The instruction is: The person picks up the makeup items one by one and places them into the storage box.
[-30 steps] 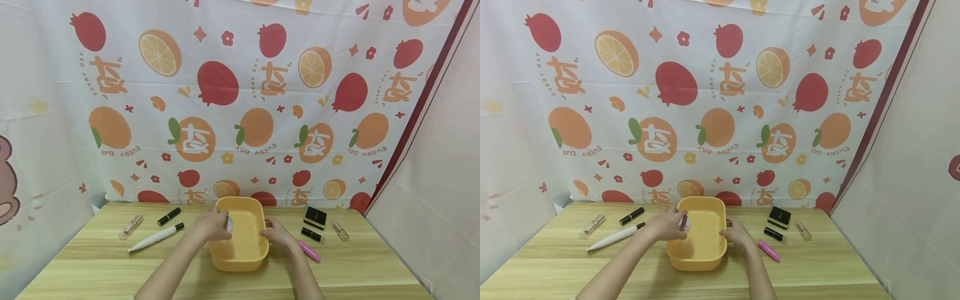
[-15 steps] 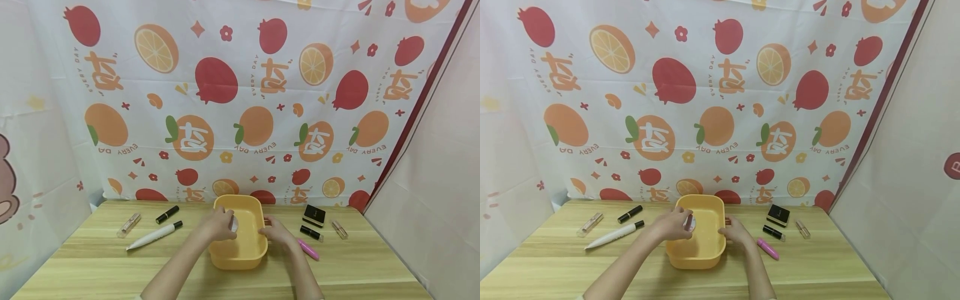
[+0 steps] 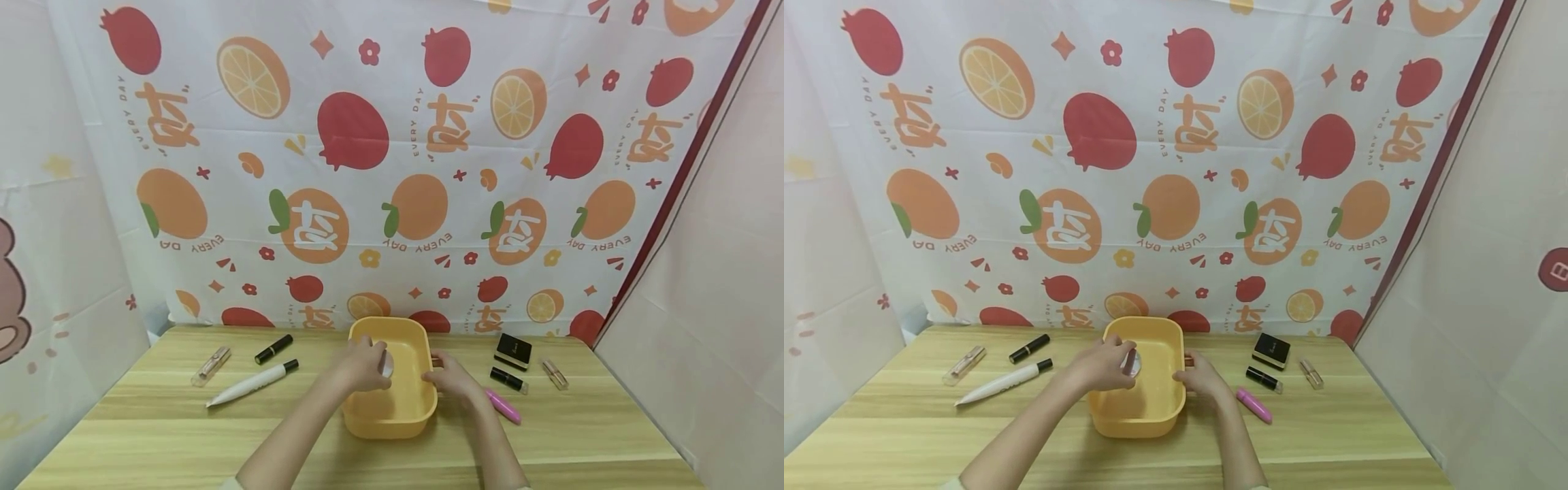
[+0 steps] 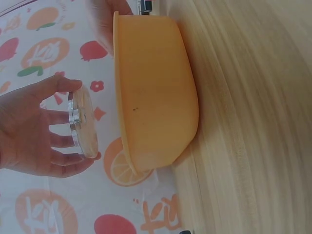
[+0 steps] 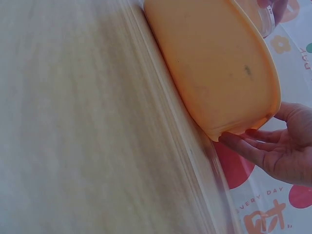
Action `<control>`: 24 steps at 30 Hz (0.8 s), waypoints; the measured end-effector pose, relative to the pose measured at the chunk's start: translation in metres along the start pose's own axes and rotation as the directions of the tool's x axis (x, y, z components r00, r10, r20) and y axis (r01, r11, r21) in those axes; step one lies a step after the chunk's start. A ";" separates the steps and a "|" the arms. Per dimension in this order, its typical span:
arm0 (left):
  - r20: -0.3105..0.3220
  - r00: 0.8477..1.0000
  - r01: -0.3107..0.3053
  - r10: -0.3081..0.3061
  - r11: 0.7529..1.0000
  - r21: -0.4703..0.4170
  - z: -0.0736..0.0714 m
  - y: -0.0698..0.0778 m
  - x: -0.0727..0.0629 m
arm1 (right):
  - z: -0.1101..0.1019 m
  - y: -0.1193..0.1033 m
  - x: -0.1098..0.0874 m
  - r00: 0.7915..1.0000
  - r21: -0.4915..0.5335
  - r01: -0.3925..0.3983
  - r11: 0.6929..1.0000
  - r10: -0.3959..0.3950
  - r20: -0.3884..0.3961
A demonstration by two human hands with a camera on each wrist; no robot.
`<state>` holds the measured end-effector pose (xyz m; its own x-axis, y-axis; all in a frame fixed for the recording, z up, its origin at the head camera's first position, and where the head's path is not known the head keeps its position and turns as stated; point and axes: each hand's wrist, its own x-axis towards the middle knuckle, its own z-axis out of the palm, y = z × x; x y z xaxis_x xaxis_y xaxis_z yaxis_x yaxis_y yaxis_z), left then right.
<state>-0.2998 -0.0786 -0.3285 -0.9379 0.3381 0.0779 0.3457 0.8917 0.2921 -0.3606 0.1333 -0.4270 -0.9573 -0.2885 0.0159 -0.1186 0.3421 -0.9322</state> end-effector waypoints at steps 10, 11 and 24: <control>0.005 1.000 0.001 -0.001 1.000 -0.019 0.003 0.005 0.000 | 0.000 0.003 0.001 1.000 0.009 -0.002 1.000 0.001 0.007; 0.008 1.000 0.001 -0.001 1.000 -0.025 0.003 0.006 0.000 | 0.000 0.002 0.000 1.000 0.011 -0.002 1.000 0.002 0.008; 0.025 1.000 0.014 -0.013 0.999 -0.038 0.010 0.008 0.003 | -0.001 0.001 -0.002 1.000 0.018 0.000 1.000 0.000 0.020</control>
<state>-0.2998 -0.0670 -0.3352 -0.9412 0.3341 0.0502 0.3314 0.8842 0.3292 -0.3588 0.1348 -0.4275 -0.9519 -0.3062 0.0086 -0.1134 0.3261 -0.9385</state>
